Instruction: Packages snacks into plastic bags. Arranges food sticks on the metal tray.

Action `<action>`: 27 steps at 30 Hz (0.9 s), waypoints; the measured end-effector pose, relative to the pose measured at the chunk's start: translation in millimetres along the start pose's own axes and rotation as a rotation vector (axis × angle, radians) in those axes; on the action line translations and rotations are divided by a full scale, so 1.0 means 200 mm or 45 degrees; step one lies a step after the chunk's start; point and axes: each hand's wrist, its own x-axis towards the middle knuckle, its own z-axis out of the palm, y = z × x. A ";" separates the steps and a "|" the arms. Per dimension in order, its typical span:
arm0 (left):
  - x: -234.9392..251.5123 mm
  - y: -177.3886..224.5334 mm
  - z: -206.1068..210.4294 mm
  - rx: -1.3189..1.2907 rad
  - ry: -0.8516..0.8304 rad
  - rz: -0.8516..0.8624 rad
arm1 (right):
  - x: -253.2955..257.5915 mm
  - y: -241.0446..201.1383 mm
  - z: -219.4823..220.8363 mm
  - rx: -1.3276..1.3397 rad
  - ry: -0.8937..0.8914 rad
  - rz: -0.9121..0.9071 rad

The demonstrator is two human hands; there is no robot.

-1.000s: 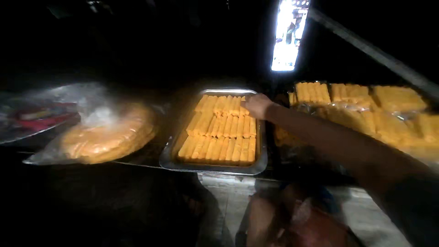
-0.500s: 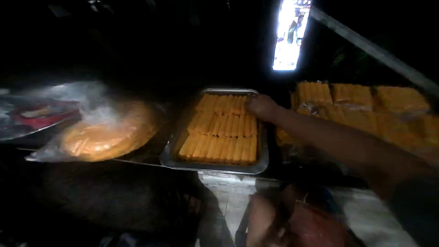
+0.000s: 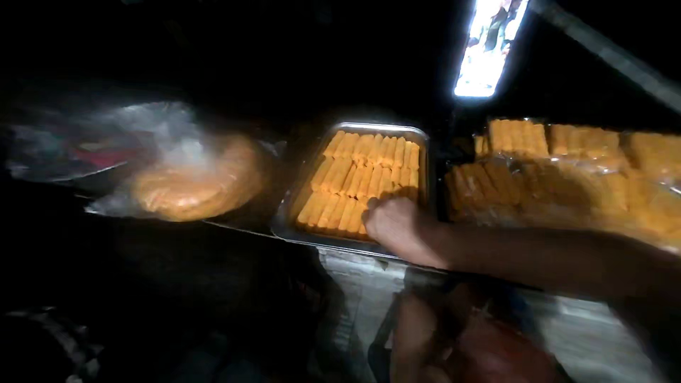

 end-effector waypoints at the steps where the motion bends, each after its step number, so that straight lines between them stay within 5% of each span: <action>1: -0.04 0.19 -0.16 -0.068 -0.044 -0.083 | 0.02 -0.01 -0.02 0.015 -0.093 -0.011; 6: -0.11 0.24 -0.24 -0.134 0.176 0.231 | 0.27 0.16 -0.10 0.037 0.099 -0.179; 13: -0.12 0.22 -0.27 -0.560 0.181 0.000 | 0.79 0.36 -0.06 -0.125 0.136 -0.434; 16: -0.04 0.06 -0.23 -0.353 0.330 0.260 | 0.87 0.36 -0.05 -0.225 0.071 -0.481; 18: 0.00 0.08 -0.23 -0.161 0.220 0.002 | 0.90 0.36 -0.05 -0.259 0.055 -0.507; 21: 0.22 -0.23 -0.05 -0.005 0.397 0.153 | 0.93 0.34 -0.06 -0.329 0.054 -0.528; 25: 0.32 -0.18 -0.15 0.076 0.269 -0.046 | 0.95 0.35 -0.08 -0.382 0.063 -0.571; 26: 0.33 -0.04 -0.37 0.084 -0.072 -0.218 | 0.94 0.35 -0.09 -0.379 0.059 -0.575; 27: 0.32 0.06 -0.51 0.123 -0.134 -0.213 | 0.93 0.35 -0.09 -0.365 0.059 -0.575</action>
